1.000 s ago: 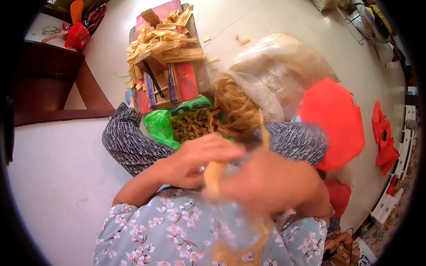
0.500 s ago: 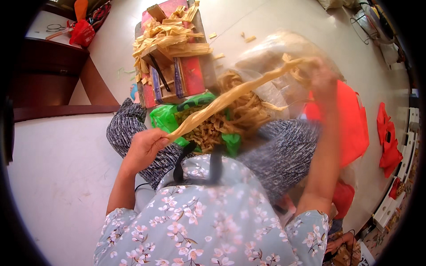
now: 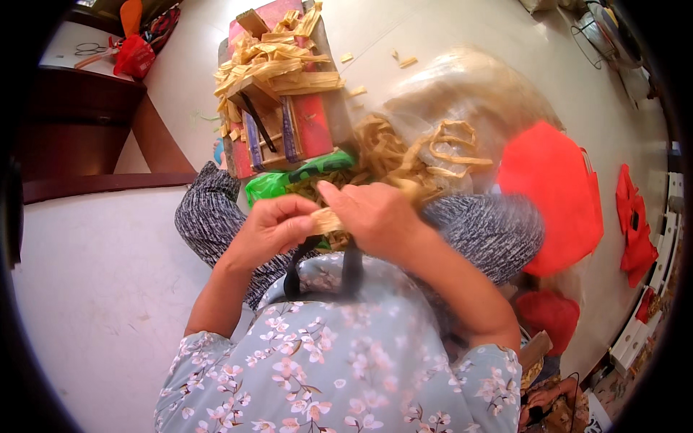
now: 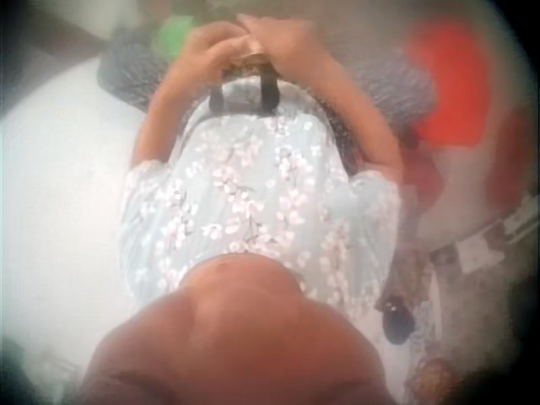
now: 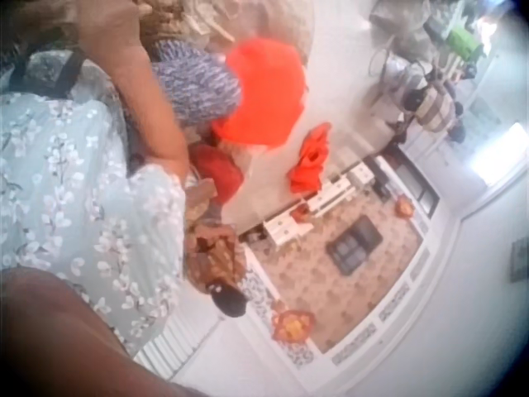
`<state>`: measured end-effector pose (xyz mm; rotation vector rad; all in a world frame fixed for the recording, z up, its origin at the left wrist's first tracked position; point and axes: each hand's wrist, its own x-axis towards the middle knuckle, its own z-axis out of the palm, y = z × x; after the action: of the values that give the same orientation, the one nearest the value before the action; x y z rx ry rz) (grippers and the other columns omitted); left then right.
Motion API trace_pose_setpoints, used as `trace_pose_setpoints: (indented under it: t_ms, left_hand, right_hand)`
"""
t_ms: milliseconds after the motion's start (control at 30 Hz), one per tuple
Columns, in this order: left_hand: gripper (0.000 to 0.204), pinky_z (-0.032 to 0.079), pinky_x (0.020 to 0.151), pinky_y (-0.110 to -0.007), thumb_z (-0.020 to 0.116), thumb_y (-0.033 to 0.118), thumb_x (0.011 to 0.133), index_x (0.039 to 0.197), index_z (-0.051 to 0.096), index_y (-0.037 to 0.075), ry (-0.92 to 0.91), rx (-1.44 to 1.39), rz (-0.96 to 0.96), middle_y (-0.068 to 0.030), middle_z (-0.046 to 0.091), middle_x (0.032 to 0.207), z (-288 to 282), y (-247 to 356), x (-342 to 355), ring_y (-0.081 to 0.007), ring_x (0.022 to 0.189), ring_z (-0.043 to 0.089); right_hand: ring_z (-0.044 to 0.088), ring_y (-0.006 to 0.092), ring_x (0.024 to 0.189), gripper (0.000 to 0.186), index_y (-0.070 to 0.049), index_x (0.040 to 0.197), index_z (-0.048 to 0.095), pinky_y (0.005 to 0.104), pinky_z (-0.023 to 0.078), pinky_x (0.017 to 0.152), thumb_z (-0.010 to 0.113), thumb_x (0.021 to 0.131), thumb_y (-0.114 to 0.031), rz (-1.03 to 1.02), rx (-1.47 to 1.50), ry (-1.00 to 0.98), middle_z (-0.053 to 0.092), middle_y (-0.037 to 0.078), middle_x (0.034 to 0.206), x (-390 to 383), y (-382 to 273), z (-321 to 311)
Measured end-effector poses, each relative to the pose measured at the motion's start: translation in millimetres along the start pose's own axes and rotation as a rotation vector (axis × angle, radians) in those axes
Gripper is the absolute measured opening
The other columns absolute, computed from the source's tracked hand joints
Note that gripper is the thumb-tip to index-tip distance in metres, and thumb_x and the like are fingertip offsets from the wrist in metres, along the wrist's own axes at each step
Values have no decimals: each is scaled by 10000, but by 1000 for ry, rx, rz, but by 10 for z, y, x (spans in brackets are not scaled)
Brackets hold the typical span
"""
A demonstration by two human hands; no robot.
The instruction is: The person picks up strips of food material from their lap, folds and ties them into small knots, and places the finished knots onto a wooden block.
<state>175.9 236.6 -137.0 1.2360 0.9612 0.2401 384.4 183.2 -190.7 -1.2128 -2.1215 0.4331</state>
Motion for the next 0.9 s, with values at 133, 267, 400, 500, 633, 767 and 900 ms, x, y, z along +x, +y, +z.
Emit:
trace_pose_setpoints:
  t_ms: [133, 267, 400, 500, 633, 767, 900]
  left_hand:
    - [232, 396, 492, -189, 609, 192, 988, 1021, 708, -14, -173, -14, -44, 27, 579, 689, -304, -274, -193, -33, 545, 484]
    - [258, 479, 628, -239, 613, 194, 985, 1020, 706, -45, -215, -90, 70, -36, 636, 716, -293, -292, -345, -95, 682, 604]
    - [285, 541, 800, -437, 706, 245, 915, 880, 735, -36, -313, -333, 409, -222, 715, 1002, -211, -30, -414, -361, 881, 693]
    - [318, 513, 978, -559, 739, 296, 896, 872, 706, -20, -145, -650, 518, -325, 627, 1206, -232, -65, -314, -485, 1174, 596]
    - [192, 532, 944, -490, 746, 184, 863, 911, 703, 3, 37, -39, 765, -266, 616, 1250, -232, 20, -162, -409, 1167, 613]
    - [125, 518, 722, -439, 739, 120, 774, 874, 702, 56, 181, 619, 1034, -127, 672, 1006, -113, -69, -46, -334, 858, 657]
    - [84, 515, 645, -343, 674, 217, 750, 785, 644, 148, 228, 820, 1064, -41, 538, 899, 90, -182, -74, -232, 852, 591]
  right_hand:
    - [546, 221, 597, 443, -18, 1223, 613, 381, 449, 537, 597, 781, -53, -98, -194, 60, 512, 51, 705, 3, 107, -223]
    - [571, 239, 624, 453, -20, 1232, 617, 386, 471, 564, 612, 780, -44, -94, -135, 59, 535, 63, 721, 66, 109, -250]
    - [657, 294, 762, 476, -34, 1260, 616, 392, 531, 670, 651, 786, -20, 74, 284, 67, 646, 115, 853, 112, 42, -103]
    - [690, 305, 878, 400, -50, 1285, 600, 382, 545, 757, 624, 887, -35, 181, 637, -34, 689, 164, 1010, 73, -172, 19]
    - [648, 223, 727, 289, -36, 1232, 623, 337, 512, 644, 531, 1000, -181, 545, 993, -364, 668, 101, 883, 153, -379, -222]
    - [518, 69, 592, 211, -46, 1035, 614, 228, 407, 517, 505, 1019, -225, 589, 1090, -488, 633, 3, 766, 134, -241, -288]
    - [517, 91, 644, 165, -23, 978, 631, 253, 415, 566, 567, 937, -169, 791, 1257, -542, 609, -4, 778, -110, -169, -339]
